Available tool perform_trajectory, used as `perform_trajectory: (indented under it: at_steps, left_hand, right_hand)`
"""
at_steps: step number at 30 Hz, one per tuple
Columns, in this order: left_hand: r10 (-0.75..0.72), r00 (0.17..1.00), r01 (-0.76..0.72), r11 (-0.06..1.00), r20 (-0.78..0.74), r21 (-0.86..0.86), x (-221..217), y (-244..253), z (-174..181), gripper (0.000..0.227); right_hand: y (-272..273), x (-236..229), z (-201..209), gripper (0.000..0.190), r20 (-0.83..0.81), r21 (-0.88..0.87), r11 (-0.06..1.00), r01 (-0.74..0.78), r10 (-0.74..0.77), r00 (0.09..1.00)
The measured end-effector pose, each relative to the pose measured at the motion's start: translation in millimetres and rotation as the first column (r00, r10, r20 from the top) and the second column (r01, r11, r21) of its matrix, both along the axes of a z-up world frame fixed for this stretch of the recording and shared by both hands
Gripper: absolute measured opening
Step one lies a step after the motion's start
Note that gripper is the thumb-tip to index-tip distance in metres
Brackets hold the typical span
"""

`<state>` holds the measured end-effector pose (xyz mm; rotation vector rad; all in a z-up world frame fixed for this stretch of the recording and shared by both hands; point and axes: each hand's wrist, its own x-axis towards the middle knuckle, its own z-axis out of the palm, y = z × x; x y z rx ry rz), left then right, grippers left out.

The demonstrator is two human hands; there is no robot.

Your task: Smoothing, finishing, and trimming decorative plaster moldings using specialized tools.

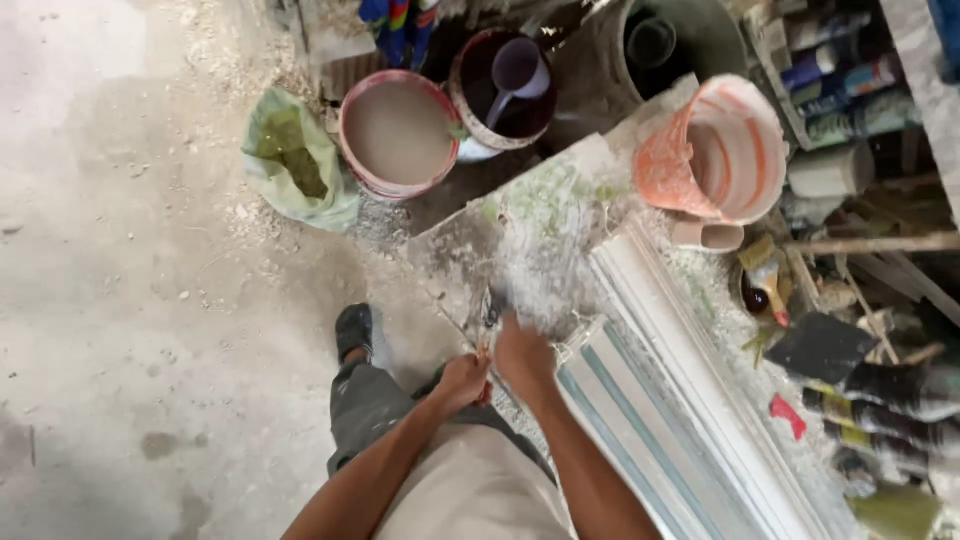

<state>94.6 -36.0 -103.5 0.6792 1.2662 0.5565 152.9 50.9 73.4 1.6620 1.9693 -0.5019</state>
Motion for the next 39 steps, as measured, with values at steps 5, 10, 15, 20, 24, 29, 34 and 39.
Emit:
perform_trajectory:
  at_steps: [5,10,15,20,24,29,34,39]
  left_hand:
    - [0.029,1.0,-0.028,0.994,-0.005,0.11,-7.5,23.9,-14.1,0.075]
    - [0.026,0.999,-0.026,1.0,0.028,-0.002,4.5,5.7,-15.6,0.069]
    - [0.022,0.992,0.001,0.983,-0.123,0.185,6.8,12.2,-45.0,0.075]
    - [0.047,0.994,-0.049,0.999,0.098,0.016,-14.5,3.2,14.6,0.069]
    - [0.04,0.999,-0.041,0.998,0.027,0.048,-15.9,19.0,5.1,0.074]
    - [0.1,0.99,-0.093,0.993,0.097,-0.076,-7.0,0.6,15.8,0.057]
    - [0.186,0.969,-0.169,0.979,0.161,-0.112,-18.4,14.1,27.1,0.058]
    - [0.134,0.979,-0.125,0.99,0.156,-0.067,-8.1,1.7,16.1,0.065]
  right_hand:
    - [1.0,-14.9,23.6,0.039,-0.028,0.07,0.997,-0.027,0.029,0.999]
    - [-1.9,2.2,-20.6,0.02,-0.011,0.074,0.995,-0.063,0.064,0.998]
    - [-14.1,-16.1,19.7,0.041,-0.024,0.013,1.0,-0.024,0.024,0.999]
    - [-6.3,-12.7,-5.4,0.028,-0.043,0.096,0.992,-0.081,0.085,0.995]
    - [-12.1,-18.8,19.5,0.039,-0.052,0.038,0.999,-0.03,0.032,0.998]
    - [1.1,-16.0,22.9,0.036,-0.08,0.022,1.0,-0.003,0.005,0.997]
    - [-20.4,-10.1,28.2,0.041,-0.026,-0.042,0.999,-0.006,0.005,1.0]
    - [-1.4,-12.0,16.9,0.031,-0.076,0.091,0.996,0.018,-0.011,0.997]
